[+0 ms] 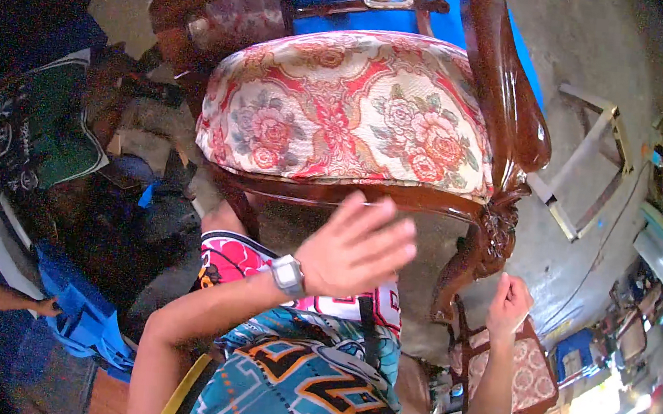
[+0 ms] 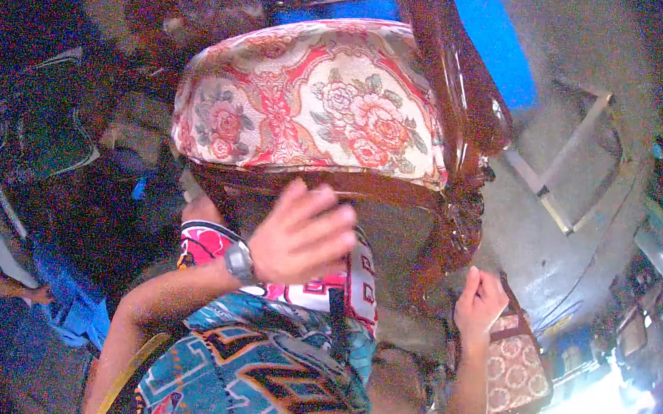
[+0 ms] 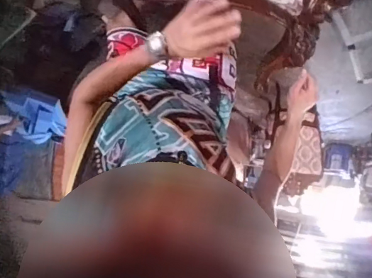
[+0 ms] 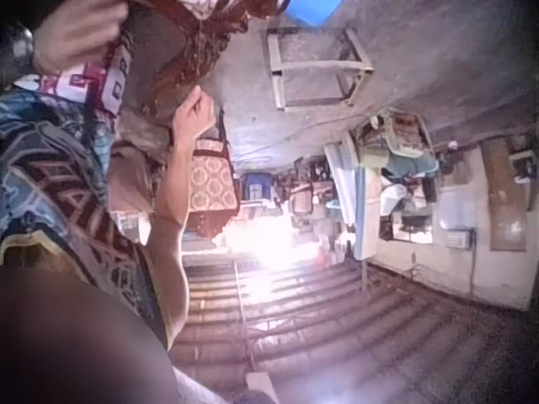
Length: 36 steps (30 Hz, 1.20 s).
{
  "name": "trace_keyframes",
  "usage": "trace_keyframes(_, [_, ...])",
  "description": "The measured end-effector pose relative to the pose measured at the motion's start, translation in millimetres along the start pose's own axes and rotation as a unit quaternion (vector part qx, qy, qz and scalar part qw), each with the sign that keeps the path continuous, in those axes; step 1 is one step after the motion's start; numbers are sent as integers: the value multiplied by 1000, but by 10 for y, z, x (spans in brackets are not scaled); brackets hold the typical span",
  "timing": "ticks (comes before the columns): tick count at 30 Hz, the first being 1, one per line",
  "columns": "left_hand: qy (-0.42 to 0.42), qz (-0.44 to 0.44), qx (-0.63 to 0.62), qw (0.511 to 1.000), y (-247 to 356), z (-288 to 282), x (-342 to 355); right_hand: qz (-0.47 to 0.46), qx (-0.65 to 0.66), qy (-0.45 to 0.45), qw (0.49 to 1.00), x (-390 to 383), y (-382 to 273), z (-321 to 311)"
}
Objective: The person uses a needle and thread to sew the edge of floral upholstery fabric onto the wooden frame of a chair, pulling the thread tight after each stitch.
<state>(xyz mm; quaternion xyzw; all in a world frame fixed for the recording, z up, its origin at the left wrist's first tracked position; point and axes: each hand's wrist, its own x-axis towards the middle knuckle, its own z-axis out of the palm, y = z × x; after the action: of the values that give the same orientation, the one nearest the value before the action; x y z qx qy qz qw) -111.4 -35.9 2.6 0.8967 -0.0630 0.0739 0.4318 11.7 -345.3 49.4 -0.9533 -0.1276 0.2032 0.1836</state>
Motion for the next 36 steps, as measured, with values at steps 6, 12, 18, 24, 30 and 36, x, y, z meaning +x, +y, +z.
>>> trace_keyframes(6, [-25, -77, 130, 988, -189, -13, 795, -5, -1, 8, 1000, -31, -52, 24])
trace_keyframes(12, [-63, -1, 190, 980, -280, 171, 741, -6, 15, 9, 1000, 7, -143, -40])
trace_keyframes(18, [44, 3, 113, 993, -324, 228, 784, 4, 15, 7, 1000, 7, -157, -77])
trace_keyframes(24, [-4, 27, 166, 986, -301, 218, 818, 41, 13, -28, 999, 54, -184, -144])
trace_keyframes(30, [18, 40, 172, 984, -302, 230, 854, 183, 290, -29, 939, 105, -189, -486])
trace_keyframes(36, [28, 36, 178, 983, -324, 291, 790, 0, 96, -107, 990, 674, -971, -318])
